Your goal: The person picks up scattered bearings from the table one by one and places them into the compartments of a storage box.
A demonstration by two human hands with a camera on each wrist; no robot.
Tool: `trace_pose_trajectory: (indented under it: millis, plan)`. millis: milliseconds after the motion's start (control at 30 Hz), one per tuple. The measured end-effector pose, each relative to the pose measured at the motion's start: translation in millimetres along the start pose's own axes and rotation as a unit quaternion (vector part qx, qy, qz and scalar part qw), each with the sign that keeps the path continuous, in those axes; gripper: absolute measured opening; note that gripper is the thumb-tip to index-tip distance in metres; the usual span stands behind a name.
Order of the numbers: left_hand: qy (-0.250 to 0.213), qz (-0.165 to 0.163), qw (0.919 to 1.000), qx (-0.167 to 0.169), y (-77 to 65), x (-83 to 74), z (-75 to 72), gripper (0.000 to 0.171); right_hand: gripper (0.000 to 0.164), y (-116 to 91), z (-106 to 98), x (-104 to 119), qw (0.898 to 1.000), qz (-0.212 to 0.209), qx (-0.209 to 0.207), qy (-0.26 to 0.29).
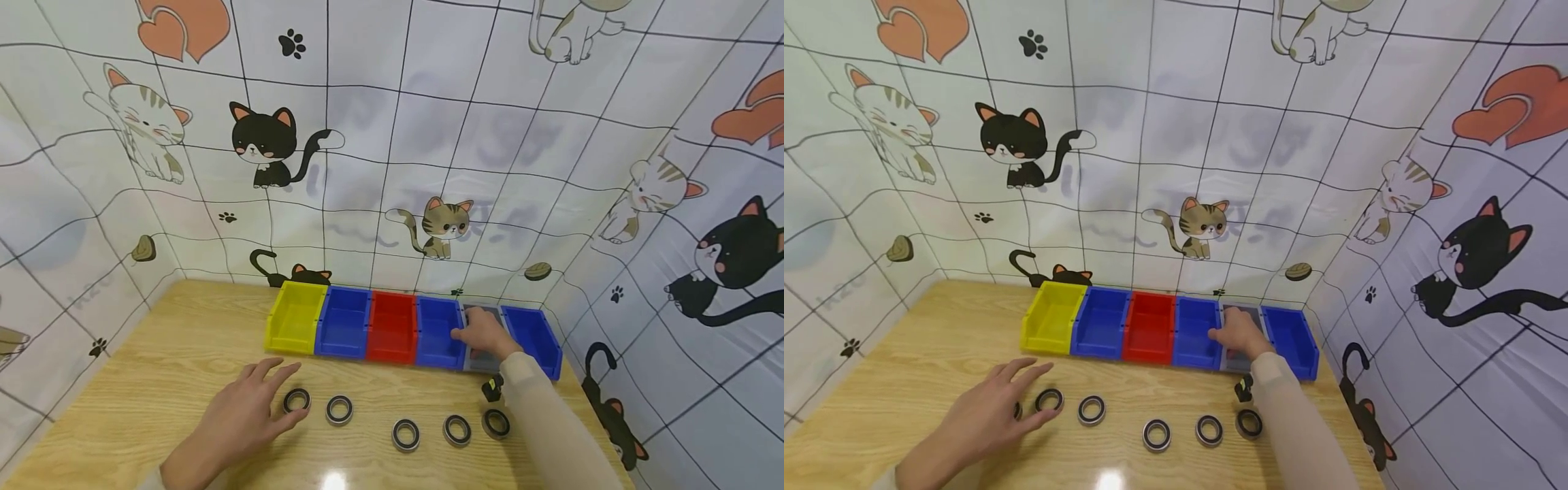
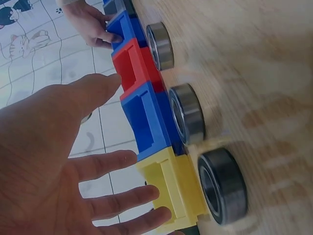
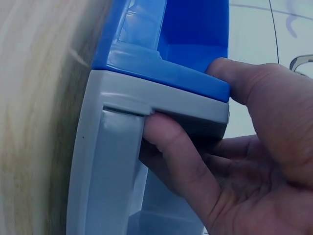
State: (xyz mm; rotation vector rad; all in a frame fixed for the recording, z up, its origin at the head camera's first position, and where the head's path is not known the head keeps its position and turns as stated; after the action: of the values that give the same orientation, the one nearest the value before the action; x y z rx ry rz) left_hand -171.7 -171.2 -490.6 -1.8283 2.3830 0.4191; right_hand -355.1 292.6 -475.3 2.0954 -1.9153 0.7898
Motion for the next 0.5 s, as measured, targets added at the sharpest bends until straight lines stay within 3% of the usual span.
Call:
trace_pose_trajectory:
  millis: [500]
  plan:
    - [-0.017, -0.036, 0.9992, 0.011, -18.6, 27.5, 1.4, 0.085, 0.080, -21.0, 15.1, 16.0, 1.000, 0.008, 0.000, 0.006]
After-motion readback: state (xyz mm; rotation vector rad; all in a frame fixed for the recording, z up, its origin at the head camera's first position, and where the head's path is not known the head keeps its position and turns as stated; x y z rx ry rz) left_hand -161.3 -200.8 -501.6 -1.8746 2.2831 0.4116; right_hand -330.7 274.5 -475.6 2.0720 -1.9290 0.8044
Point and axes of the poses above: each hand's wrist, its own y-axis towards the middle knuckle, its own z-axis out of the palm, x = y × z, the point moved 1 cm from there along y, towards the middle knuckle, and after that the axes turned 1 degree about x, right-handed, at the moved point
